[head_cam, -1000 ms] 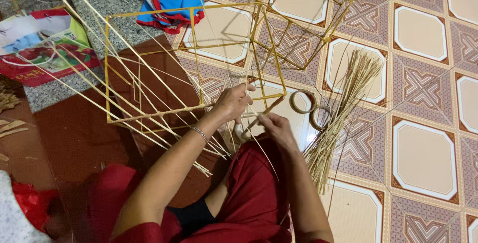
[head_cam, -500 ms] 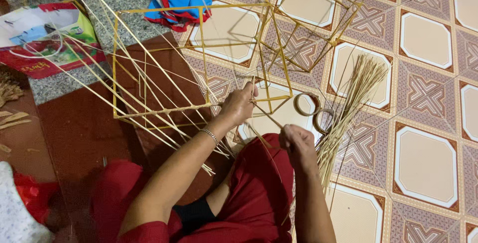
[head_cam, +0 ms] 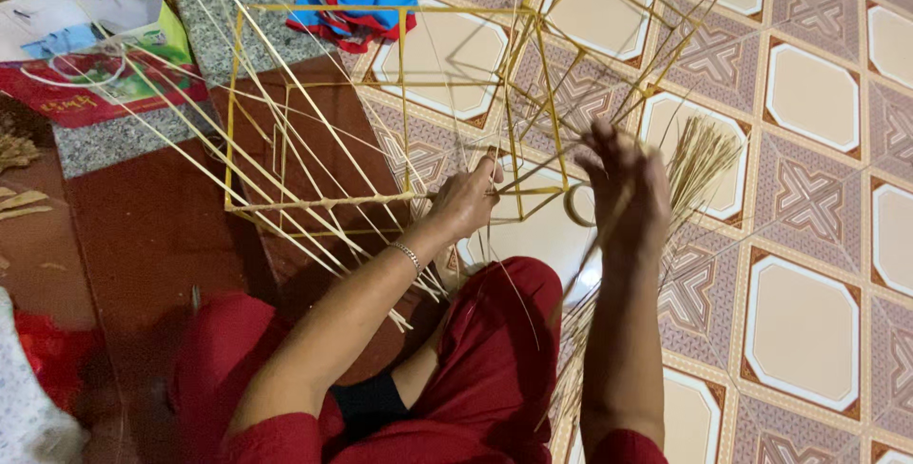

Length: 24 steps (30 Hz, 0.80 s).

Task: The person sits on the floor and assembles a bamboo star-shaped frame, tying thin bamboo strips across the frame with string by hand. They pull strips from a bundle on the floor, wrap and knot them around the frame joints, and reposition the frame as they work.

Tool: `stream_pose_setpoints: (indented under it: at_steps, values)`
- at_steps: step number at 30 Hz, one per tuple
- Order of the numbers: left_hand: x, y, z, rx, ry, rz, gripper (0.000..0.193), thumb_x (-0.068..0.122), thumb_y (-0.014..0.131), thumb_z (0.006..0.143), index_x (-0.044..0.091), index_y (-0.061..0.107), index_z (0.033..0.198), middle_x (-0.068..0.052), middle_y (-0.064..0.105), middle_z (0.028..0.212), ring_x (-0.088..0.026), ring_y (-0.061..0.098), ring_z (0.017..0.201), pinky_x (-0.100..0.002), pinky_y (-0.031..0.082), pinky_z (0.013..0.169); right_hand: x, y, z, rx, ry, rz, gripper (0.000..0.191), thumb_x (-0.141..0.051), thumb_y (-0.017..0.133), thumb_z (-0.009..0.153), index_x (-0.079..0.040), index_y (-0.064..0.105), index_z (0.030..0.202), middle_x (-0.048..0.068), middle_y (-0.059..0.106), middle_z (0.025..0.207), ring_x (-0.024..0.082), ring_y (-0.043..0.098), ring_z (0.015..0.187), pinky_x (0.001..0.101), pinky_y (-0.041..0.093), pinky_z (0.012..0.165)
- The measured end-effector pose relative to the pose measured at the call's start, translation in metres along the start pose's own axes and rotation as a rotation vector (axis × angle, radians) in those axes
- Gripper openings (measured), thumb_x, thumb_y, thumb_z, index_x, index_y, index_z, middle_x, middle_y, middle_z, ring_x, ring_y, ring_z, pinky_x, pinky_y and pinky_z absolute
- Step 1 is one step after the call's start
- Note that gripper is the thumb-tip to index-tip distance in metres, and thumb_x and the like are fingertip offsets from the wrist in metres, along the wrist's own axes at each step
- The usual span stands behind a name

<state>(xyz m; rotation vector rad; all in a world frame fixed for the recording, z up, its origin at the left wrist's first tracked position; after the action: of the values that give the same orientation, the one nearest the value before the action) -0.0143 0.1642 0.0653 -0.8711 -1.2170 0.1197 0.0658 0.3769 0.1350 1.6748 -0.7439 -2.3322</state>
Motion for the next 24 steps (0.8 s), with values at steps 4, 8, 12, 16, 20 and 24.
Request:
stream_pose_setpoints:
  at_steps: [4, 8, 12, 16, 20, 24]
  values:
    - [0.003, 0.001, 0.001, -0.209, -0.254, -0.102, 0.024, 0.010, 0.063, 0.098, 0.016, 0.056, 0.120, -0.012, 0.064, 0.066, -0.024, 0.062, 0.050, -0.039, 0.049, 0.043, 0.049, -0.001, 0.078, -0.044, 0.100, -0.125, 0.044, -0.048, 0.053, 0.111, -0.005, 0.060, 0.111, 0.022, 0.065, 0.127, 0.036, 0.063, 0.124, 0.0559, 0.046, 0.116]
    - [-0.003, 0.005, 0.002, -0.109, -0.108, -0.138, 0.017, 0.009, 0.064, 0.097, 0.008, 0.065, 0.114, -0.011, 0.068, 0.063, -0.014, 0.059, 0.039, -0.029, 0.051, 0.035, 0.090, -0.004, 0.106, -0.043, 0.277, -0.339, 0.073, -0.066, 0.029, 0.100, -0.005, 0.065, 0.114, 0.021, 0.062, 0.128, 0.032, 0.058, 0.122, 0.0499, 0.046, 0.108]
    - [-0.009, 0.010, 0.003, -0.148, -0.197, -0.207, 0.017, 0.000, 0.057, 0.098, -0.002, 0.074, 0.103, -0.011, 0.072, 0.068, -0.012, 0.059, 0.040, -0.031, 0.048, 0.034, 0.088, -0.008, 0.105, 0.003, 0.245, -1.013, 0.065, -0.070, 0.023, 0.105, -0.020, 0.066, 0.105, 0.010, 0.065, 0.105, 0.021, 0.059, 0.089, 0.0448, 0.045, 0.077]
    - [-0.005, 0.009, 0.008, -0.202, -0.294, -0.212, 0.024, 0.007, 0.060, 0.099, 0.002, 0.069, 0.121, -0.014, 0.072, 0.071, -0.014, 0.059, 0.040, -0.030, 0.051, 0.035, 0.067, -0.011, 0.080, 0.210, -0.058, -1.355, 0.066, -0.058, 0.034, 0.109, -0.015, 0.061, 0.067, 0.004, 0.064, 0.061, 0.014, 0.052, 0.049, 0.0452, 0.040, 0.044]
    - [0.001, 0.003, 0.009, -0.244, -0.384, -0.247, 0.026, 0.008, 0.059, 0.099, 0.007, 0.069, 0.123, -0.015, 0.074, 0.080, -0.013, 0.062, 0.043, -0.027, 0.053, 0.036, 0.064, -0.018, 0.016, 0.189, -0.105, -1.132, 0.053, -0.037, 0.055, 0.107, -0.008, 0.065, 0.064, 0.007, 0.062, 0.055, 0.012, 0.056, 0.042, 0.0344, 0.043, 0.037]
    - [0.007, -0.003, 0.007, -0.224, -0.327, -0.313, 0.032, 0.004, 0.059, 0.095, 0.012, 0.070, 0.124, -0.009, 0.071, 0.100, -0.012, 0.063, 0.043, -0.025, 0.054, 0.036, 0.086, -0.016, -0.045, 0.135, 0.147, -0.975, 0.030, -0.030, 0.064, 0.099, -0.002, 0.076, 0.094, 0.013, 0.075, 0.090, 0.019, 0.069, 0.075, 0.0341, 0.059, 0.064]
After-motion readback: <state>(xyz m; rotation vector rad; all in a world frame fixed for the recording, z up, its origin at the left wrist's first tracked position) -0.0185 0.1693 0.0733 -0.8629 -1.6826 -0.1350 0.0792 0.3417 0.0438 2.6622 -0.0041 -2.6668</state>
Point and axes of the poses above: each hand's wrist, its own z-axis towards the middle knuckle, its own y-axis out of the palm, x = y × z, the point moved 1 cm from there along z, towards the middle knuckle
